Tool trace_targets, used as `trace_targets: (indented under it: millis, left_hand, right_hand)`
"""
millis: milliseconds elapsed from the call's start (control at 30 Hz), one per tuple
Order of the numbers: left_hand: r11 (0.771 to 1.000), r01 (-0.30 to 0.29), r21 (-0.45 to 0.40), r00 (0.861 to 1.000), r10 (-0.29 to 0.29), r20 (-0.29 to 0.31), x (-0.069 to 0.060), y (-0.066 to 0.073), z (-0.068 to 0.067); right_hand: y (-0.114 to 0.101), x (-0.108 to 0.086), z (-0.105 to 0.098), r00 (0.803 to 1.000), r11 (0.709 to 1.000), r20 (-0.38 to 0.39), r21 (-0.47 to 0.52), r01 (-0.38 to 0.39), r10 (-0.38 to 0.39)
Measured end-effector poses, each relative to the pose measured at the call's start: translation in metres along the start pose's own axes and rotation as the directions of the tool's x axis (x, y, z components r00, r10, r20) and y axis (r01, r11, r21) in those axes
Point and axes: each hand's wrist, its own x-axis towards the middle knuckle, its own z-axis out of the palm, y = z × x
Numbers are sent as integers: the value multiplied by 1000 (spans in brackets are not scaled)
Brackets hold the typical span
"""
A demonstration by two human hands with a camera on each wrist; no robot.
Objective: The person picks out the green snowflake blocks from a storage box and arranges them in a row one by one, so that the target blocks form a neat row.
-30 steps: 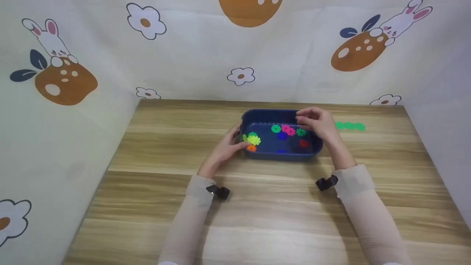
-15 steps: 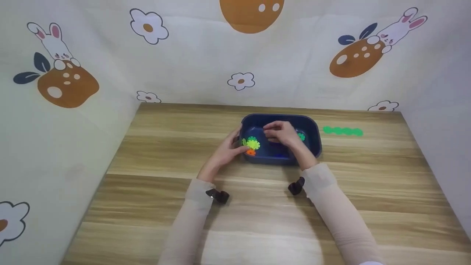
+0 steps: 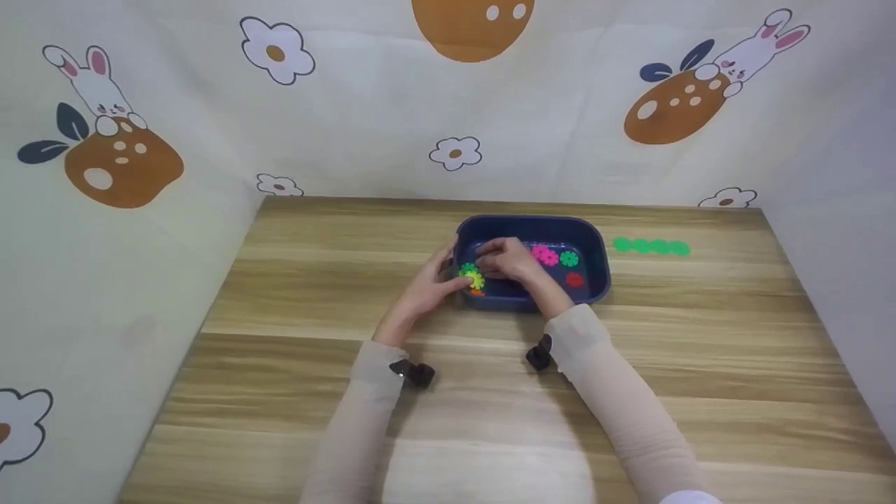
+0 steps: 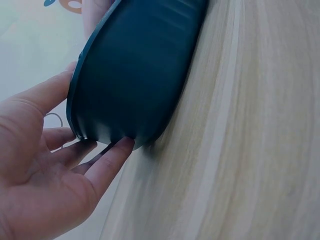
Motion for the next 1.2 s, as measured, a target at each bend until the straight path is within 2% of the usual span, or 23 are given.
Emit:
trace_targets:
  millis: [167,267,500,800,933,1100,1200]
  left_hand:
    - [1000,-27,-10,1000,27,12,0,-1,-1]
    - [999,-34,-9,999,34,14,1,0,-2]
    - [999,-36,9,999,35,12,-1,0,-2]
    - [1000,-29,13,1000,28,13,-1,1,-3]
    - [1000,-30,-5,1000,30,0,0,1,-3]
    - [998,-50,-32,999,50,9,1,0,-1]
    - [999,-41,-10,999,41,7,1,-1,0]
  right_hand:
    - [-1,2,9,999,995,36,-94,39,-35]
    - [-4,4,10,999,987,43,-155,35,-29]
    - [-5,3,13,997,956,62,-289,53,-37]
    - [-5,3,13,998,974,65,-222,37,-23]
    - [-5,4,13,998,991,59,-128,22,-15]
    - [-5,3,12,1000,999,10,-34,10,-10]
    - [-4,2,10,999,997,-34,-70,15,-18]
